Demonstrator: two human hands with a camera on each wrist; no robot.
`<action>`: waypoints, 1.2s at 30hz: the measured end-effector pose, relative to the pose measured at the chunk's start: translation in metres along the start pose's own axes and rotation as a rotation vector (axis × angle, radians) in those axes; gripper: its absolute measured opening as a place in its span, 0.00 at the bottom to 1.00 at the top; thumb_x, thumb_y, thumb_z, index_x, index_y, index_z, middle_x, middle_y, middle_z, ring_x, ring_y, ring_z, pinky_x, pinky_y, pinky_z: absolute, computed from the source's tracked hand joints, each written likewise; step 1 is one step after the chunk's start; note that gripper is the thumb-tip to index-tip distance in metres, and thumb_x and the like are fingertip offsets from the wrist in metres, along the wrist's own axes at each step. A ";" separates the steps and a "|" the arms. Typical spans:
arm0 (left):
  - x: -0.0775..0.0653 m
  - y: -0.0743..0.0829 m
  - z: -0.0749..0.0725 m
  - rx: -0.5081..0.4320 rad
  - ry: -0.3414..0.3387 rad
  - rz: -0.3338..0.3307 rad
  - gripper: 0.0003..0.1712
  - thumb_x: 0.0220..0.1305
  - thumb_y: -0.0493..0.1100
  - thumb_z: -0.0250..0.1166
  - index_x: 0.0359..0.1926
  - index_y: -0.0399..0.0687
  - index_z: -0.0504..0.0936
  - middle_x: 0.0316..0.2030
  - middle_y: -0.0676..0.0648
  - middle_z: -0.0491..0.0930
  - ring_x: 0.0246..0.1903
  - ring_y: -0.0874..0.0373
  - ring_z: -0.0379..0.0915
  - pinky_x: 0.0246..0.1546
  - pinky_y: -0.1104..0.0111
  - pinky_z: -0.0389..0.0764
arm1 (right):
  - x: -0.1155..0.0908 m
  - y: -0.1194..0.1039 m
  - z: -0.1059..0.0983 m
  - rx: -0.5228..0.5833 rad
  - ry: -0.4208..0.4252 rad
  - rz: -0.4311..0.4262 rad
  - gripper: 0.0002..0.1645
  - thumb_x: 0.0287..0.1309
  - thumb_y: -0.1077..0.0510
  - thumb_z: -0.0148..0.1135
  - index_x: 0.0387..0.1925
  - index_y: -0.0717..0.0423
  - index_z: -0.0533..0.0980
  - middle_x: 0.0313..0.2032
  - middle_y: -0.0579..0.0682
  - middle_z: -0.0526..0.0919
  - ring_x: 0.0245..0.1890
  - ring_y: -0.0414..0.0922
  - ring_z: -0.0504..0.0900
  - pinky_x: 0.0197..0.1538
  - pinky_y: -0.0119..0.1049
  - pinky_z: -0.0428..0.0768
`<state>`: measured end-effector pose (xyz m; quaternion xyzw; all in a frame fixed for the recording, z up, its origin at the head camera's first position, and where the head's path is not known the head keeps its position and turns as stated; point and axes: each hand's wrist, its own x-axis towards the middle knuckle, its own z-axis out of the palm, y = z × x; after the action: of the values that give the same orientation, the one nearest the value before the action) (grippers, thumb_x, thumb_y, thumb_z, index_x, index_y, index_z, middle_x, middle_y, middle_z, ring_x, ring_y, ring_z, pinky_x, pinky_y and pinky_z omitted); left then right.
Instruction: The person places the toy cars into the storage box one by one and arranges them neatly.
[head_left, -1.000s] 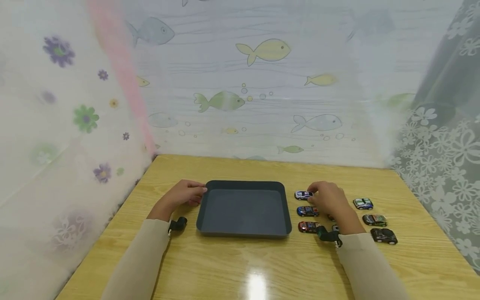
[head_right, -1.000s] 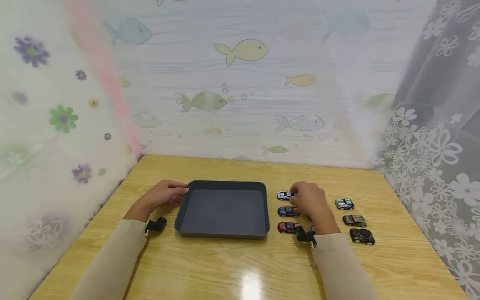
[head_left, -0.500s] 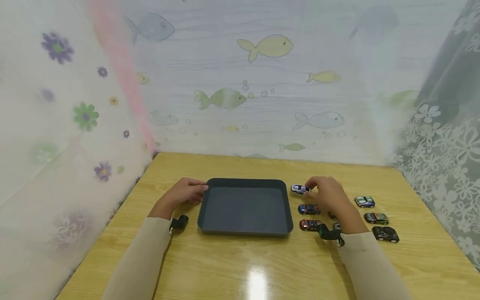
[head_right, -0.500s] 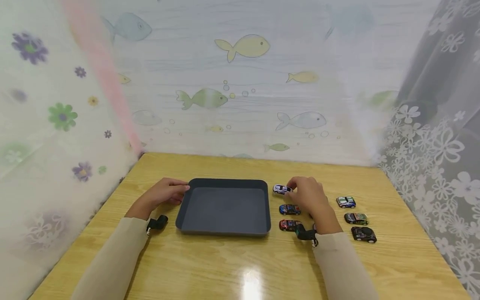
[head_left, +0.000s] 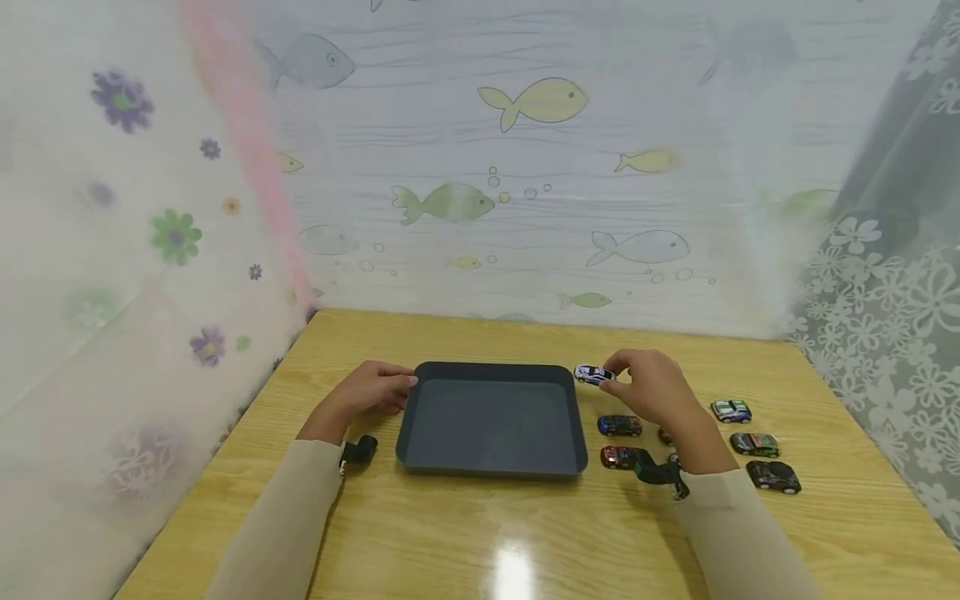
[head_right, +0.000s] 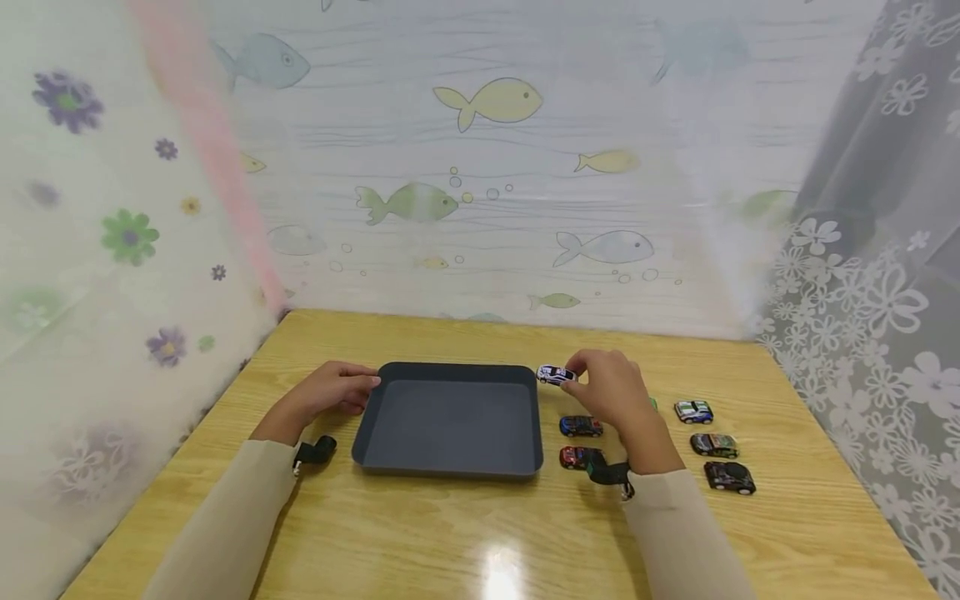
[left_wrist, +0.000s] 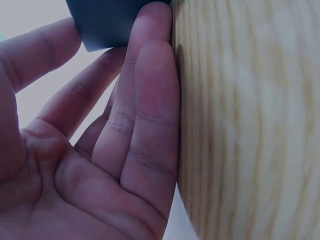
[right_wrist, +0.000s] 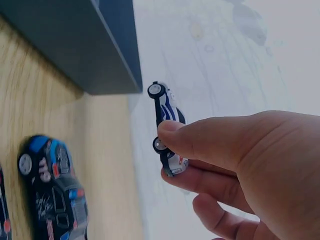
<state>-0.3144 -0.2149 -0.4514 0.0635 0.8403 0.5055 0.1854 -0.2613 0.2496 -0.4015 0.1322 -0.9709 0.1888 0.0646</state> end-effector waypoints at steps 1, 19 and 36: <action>0.000 0.000 0.000 -0.001 -0.001 -0.002 0.34 0.74 0.55 0.64 0.72 0.41 0.74 0.60 0.36 0.81 0.45 0.53 0.86 0.48 0.59 0.88 | 0.000 -0.002 0.000 0.005 0.000 -0.003 0.16 0.65 0.51 0.71 0.50 0.54 0.86 0.44 0.52 0.89 0.45 0.58 0.84 0.46 0.57 0.81; 0.001 -0.002 0.001 0.010 -0.011 0.017 0.35 0.74 0.58 0.64 0.73 0.44 0.74 0.61 0.38 0.81 0.48 0.52 0.85 0.49 0.60 0.88 | 0.024 -0.040 0.018 0.083 -0.085 -0.062 0.15 0.64 0.50 0.72 0.49 0.53 0.86 0.44 0.51 0.88 0.36 0.45 0.82 0.42 0.48 0.83; 0.000 0.000 0.001 0.019 -0.007 0.015 0.34 0.75 0.58 0.64 0.73 0.45 0.74 0.60 0.38 0.81 0.47 0.53 0.85 0.50 0.58 0.88 | 0.049 -0.074 0.044 0.129 -0.166 -0.054 0.12 0.58 0.53 0.78 0.41 0.54 0.88 0.37 0.47 0.89 0.37 0.43 0.84 0.44 0.45 0.85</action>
<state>-0.3140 -0.2145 -0.4515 0.0731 0.8439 0.4985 0.1840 -0.2908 0.1548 -0.4078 0.1773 -0.9549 0.2376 -0.0195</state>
